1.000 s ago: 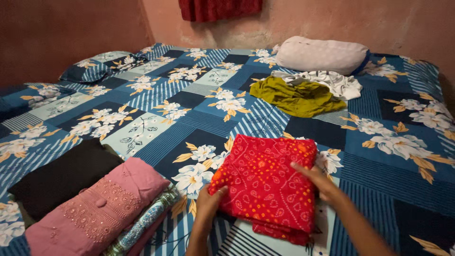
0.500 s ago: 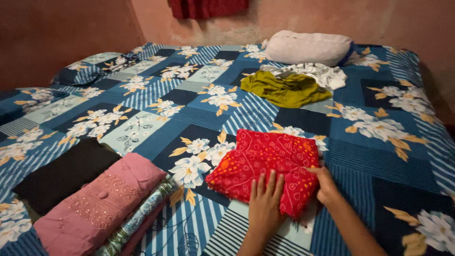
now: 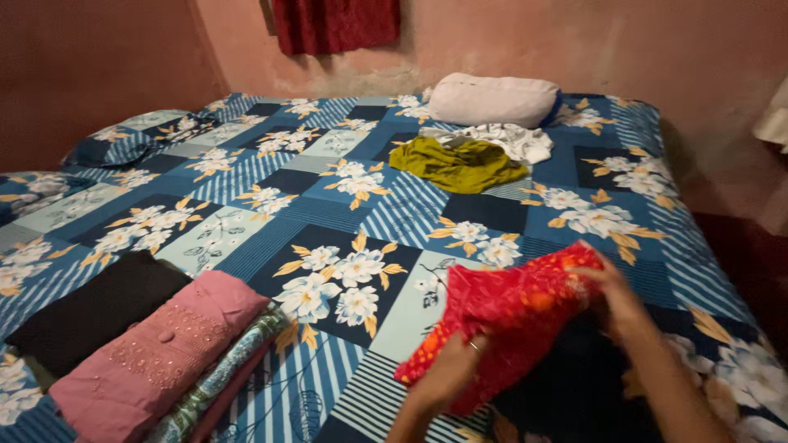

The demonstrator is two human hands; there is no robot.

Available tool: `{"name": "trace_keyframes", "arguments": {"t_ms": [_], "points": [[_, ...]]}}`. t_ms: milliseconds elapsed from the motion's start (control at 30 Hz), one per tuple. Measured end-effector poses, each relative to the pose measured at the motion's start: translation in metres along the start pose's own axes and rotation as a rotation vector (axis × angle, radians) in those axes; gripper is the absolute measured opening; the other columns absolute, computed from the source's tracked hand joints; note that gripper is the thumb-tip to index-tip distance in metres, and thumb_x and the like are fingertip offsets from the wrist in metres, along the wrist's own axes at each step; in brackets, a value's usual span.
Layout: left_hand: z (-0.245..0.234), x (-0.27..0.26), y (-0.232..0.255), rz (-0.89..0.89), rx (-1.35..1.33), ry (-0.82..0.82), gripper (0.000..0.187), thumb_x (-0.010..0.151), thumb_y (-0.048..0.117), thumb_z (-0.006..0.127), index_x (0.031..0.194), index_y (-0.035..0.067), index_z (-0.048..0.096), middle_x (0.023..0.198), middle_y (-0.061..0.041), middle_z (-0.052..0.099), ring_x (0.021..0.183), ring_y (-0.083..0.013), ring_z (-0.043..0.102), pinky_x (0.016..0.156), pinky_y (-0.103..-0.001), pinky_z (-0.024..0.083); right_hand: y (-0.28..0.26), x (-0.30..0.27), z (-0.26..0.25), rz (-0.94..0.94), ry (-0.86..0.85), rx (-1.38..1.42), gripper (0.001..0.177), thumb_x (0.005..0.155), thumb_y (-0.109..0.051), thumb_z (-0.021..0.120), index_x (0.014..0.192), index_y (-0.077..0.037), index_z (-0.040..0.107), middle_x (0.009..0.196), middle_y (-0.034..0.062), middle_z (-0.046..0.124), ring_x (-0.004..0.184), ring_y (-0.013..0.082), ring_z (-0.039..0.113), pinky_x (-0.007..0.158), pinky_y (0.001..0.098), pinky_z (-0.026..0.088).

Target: The person folds a black garment with striped trim on a bed, then folds a red patterned garment. Both items are folded by hand and placed in a neat stack on the bed.

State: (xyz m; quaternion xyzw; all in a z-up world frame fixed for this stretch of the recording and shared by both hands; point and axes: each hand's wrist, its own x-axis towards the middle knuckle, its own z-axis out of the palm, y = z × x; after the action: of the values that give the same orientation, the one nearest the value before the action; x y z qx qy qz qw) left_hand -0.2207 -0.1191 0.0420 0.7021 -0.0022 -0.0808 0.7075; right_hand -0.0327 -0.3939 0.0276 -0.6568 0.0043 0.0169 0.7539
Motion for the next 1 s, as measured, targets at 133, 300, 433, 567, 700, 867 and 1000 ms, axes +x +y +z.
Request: {"name": "trace_keyframes", "arguments": {"t_ms": [133, 300, 433, 567, 700, 867, 1000], "points": [[-0.004, -0.001, 0.03, -0.054, -0.579, -0.204, 0.041, 0.098, 0.031, 0.057, 0.128, 0.005, 0.065, 0.114, -0.008, 0.077, 0.101, -0.0188, 0.074, 0.088, -0.033, 0.061, -0.069, -0.047, -0.062, -0.101, -0.095, -0.027, 0.051, 0.09, -0.018, 0.067, 0.139, -0.005, 0.062, 0.108, 0.0073, 0.072, 0.084, 0.0169, 0.069, 0.072, 0.0335, 0.053], [-0.02, 0.005, 0.04, 0.096, -0.852, -0.33, 0.037, 0.1, 0.03, 0.063, 0.123, 0.001, 0.065, 0.107, -0.013, 0.075, 0.094, -0.0209, 0.073, 0.082, -0.035, 0.061, -0.128, -0.055, -0.097, -0.16, -0.322, -0.023, 0.039, 0.096, -0.025, 0.062, 0.124, 0.002, 0.069, 0.093, 0.0154, 0.076, 0.078, 0.0207, 0.073, 0.069, 0.0341, 0.056], [-0.054, 0.052, 0.015, 0.099, -0.78, -0.077, 0.038, 0.095, 0.031, 0.062, 0.119, 0.002, 0.067, 0.1, -0.009, 0.076, 0.09, -0.0188, 0.073, 0.077, -0.033, 0.06, -0.114, 0.002, -0.063, -0.073, -0.357, -0.186, 0.037, 0.096, -0.033, 0.062, 0.12, -0.005, 0.069, 0.093, 0.0187, 0.08, 0.073, 0.02, 0.07, 0.068, 0.0317, 0.055], [-0.101, 0.119, -0.034, -0.054, -0.488, 0.225, 0.045, 0.096, 0.039, 0.058, 0.12, 0.001, 0.065, 0.094, -0.011, 0.074, 0.082, -0.0226, 0.069, 0.071, -0.036, 0.056, -0.043, 0.07, -0.032, 0.004, -0.314, -0.284, 0.044, 0.094, -0.044, 0.065, 0.114, -0.005, 0.063, 0.104, 0.0154, 0.079, 0.082, 0.0194, 0.073, 0.07, 0.0322, 0.055], [-0.118, 0.121, -0.083, 0.198, 0.248, 0.856, 0.048, 0.09, 0.034, 0.069, 0.124, 0.001, 0.064, 0.108, -0.014, 0.073, 0.096, -0.0246, 0.072, 0.082, -0.039, 0.057, 0.058, 0.09, -0.052, 0.058, -0.137, -0.725, 0.052, 0.089, -0.05, 0.066, 0.118, -0.008, 0.073, 0.115, 0.0094, 0.074, 0.104, 0.0205, 0.069, 0.092, 0.0367, 0.052], [-0.093, 0.083, -0.082, 0.015, 0.295, 0.933, 0.048, 0.09, 0.048, 0.068, 0.108, 0.005, 0.078, 0.095, -0.014, 0.08, 0.085, -0.025, 0.077, 0.078, -0.038, 0.059, 0.107, 0.086, -0.096, 0.027, 0.032, -0.366, 0.062, 0.092, -0.055, 0.065, 0.124, -0.003, 0.072, 0.114, 0.0161, 0.075, 0.105, 0.0253, 0.07, 0.096, 0.0373, 0.052], [-0.067, 0.073, -0.052, -0.009, 0.467, 0.805, 0.05, 0.083, 0.052, 0.076, 0.103, 0.006, 0.079, 0.092, -0.011, 0.079, 0.083, -0.0246, 0.076, 0.076, -0.038, 0.057, 0.114, 0.084, -0.09, 0.075, -0.07, -0.478, 0.063, 0.085, -0.056, 0.067, 0.125, -0.007, 0.073, 0.109, 0.0173, 0.08, 0.096, 0.0267, 0.076, 0.086, 0.0382, 0.058]]}}
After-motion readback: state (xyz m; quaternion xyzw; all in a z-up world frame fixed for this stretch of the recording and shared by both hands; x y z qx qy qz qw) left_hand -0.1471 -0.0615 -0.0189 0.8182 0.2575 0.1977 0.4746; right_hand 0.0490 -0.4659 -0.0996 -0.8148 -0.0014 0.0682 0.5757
